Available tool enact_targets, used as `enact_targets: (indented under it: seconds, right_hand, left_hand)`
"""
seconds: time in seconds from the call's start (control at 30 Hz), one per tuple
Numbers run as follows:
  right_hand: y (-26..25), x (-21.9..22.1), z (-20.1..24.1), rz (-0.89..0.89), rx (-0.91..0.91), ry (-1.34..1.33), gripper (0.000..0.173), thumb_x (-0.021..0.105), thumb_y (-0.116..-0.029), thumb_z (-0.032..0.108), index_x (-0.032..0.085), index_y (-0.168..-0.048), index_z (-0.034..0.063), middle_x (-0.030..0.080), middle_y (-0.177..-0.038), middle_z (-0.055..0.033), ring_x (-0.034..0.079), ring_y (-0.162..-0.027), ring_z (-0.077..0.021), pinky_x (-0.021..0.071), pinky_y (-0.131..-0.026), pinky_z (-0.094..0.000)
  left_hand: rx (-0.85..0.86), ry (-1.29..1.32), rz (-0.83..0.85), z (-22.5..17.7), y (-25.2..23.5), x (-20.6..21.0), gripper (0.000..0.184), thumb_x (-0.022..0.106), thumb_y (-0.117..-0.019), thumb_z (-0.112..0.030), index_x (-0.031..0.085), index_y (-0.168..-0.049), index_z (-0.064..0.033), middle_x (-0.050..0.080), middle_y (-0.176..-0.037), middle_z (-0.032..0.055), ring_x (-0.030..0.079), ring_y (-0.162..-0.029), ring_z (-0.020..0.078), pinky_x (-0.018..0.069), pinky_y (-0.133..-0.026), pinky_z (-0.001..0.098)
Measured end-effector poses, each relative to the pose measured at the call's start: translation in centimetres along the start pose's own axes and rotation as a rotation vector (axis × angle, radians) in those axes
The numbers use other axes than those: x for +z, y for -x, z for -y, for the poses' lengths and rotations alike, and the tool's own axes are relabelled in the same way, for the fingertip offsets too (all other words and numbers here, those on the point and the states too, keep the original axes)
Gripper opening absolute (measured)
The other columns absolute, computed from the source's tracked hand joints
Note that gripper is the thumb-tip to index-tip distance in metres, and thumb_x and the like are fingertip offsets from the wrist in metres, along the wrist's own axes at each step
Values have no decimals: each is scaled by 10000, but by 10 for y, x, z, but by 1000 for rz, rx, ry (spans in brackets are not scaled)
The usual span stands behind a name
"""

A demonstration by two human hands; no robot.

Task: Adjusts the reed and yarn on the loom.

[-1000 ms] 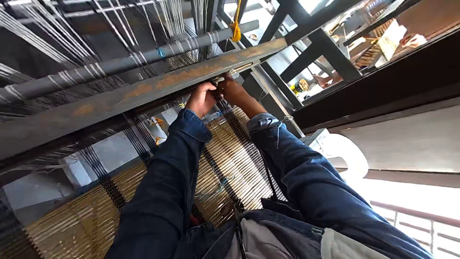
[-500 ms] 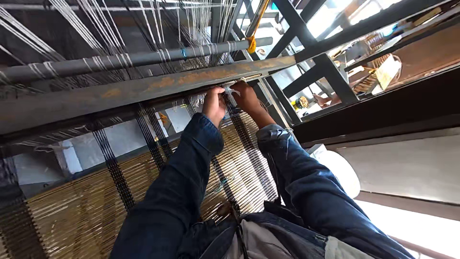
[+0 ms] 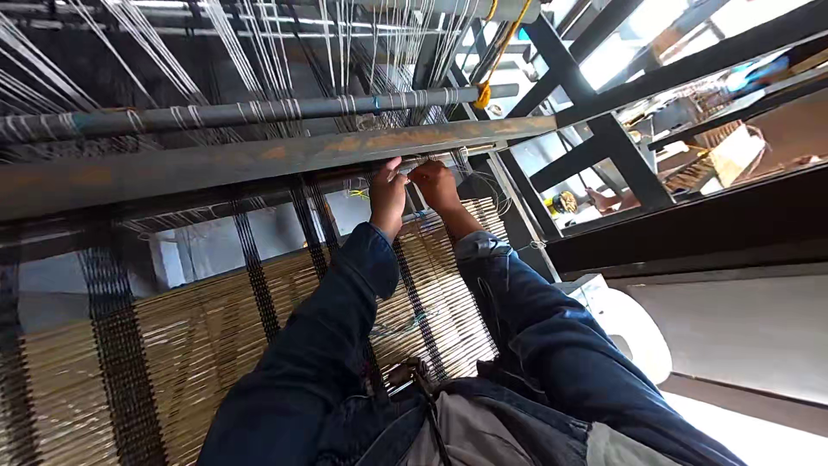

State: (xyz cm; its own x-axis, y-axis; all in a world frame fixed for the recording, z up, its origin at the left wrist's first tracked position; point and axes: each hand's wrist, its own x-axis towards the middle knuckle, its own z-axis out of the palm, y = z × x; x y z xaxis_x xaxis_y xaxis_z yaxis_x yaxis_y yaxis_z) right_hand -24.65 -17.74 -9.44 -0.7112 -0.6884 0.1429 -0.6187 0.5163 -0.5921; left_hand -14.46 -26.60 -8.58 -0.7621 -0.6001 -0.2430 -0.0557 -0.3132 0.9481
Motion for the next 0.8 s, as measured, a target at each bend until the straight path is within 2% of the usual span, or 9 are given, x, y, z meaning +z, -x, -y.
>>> enact_targets:
  seconds: [0.1, 0.2, 0.27, 0.43, 0.53, 0.6, 0.67, 0.7, 0.8]
  right_hand:
    - [1, -2, 3, 42, 164, 7, 216, 622, -1008, 163, 776, -1063, 22, 739, -1127, -184, 678, -1125, -355, 495, -1012, -573]
    - [3, 0, 8, 97, 218, 108, 235, 596, -1015, 166, 779, -1093, 39, 727, -1180, -193, 650, -1189, -386, 478, -1030, -604]
    - [4, 1, 13, 155, 230, 205, 261, 578, -1028, 191, 773, -1110, 37, 710, -1213, -211, 620, -1235, -401, 458, -1053, -609]
    - [10, 7, 19, 254, 111, 384, 333, 611, -1018, 236, 727, -1096, -67, 681, -1208, -264, 565, -1268, -444, 384, -1067, -644]
    - [15, 3, 18, 203, 85, 296, 285, 634, -1005, 224, 769, -1082, -15, 691, -1203, -241, 573, -1251, -434, 381, -1049, -662]
    - [18, 3, 18, 81, 41, 225, 244, 671, -972, 176, 771, -1132, 21, 688, -1213, -235, 579, -1238, -436, 402, -1035, -664]
    - [20, 9, 21, -64, -47, 206, 245, 688, -939, 142, 778, -1152, 58, 703, -1174, -228, 610, -1197, -434, 444, -991, -656]
    - [20, 10, 26, -79, -62, 214, 248, 704, -928, 140, 783, -1156, 83, 709, -1170, -225, 608, -1207, -434, 442, -995, -659]
    - [19, 12, 42, -14, -10, 264, 270, 716, -936, 171, 784, -1198, 173, 700, -1206, -196, 570, -1255, -417, 420, -1025, -655]
  left_hand:
    - [-42, -113, 21, 7, 1, 3, 562, 547, -1006, -75, 378, -1526, 60, 495, -1473, 292, 503, -1355, 364, 418, -1114, 497]
    - [-84, -159, 111, 14, -9, 1, 438, 548, -1017, -103, 507, -1407, 91, 547, -1410, 276, 518, -1313, 358, 426, -1073, 526]
    - [-90, -101, 151, 18, -14, -3, 357, 537, -1014, -100, 586, -1328, 62, 560, -1401, 229, 521, -1302, 322, 438, -1060, 520]
    - [-128, -47, 205, 10, -14, -9, 304, 550, -1008, -96, 624, -1260, 56, 595, -1324, 215, 547, -1228, 298, 454, -1012, 498]
    - [-178, 9, 174, -2, -6, -9, 224, 548, -1006, -108, 648, -1134, 47, 627, -1146, 167, 565, -1073, 245, 461, -925, 453]
    - [-187, 81, 139, -8, 1, -11, 236, 538, -1020, -128, 619, -1166, 38, 601, -1195, 169, 550, -1120, 251, 458, -956, 470]
    - [-177, 141, 128, -8, 7, -16, 296, 529, -1019, -154, 583, -1263, 4, 576, -1291, 161, 542, -1198, 255, 464, -993, 483]
    - [-165, 161, 140, -8, 10, -18, 328, 533, -1024, -167, 579, -1309, -12, 580, -1314, 153, 551, -1203, 253, 479, -987, 480]
    - [-139, 181, 162, -5, 14, -22, 319, 545, -1009, -170, 596, -1302, -56, 607, -1276, 100, 575, -1160, 214, 496, -968, 455]
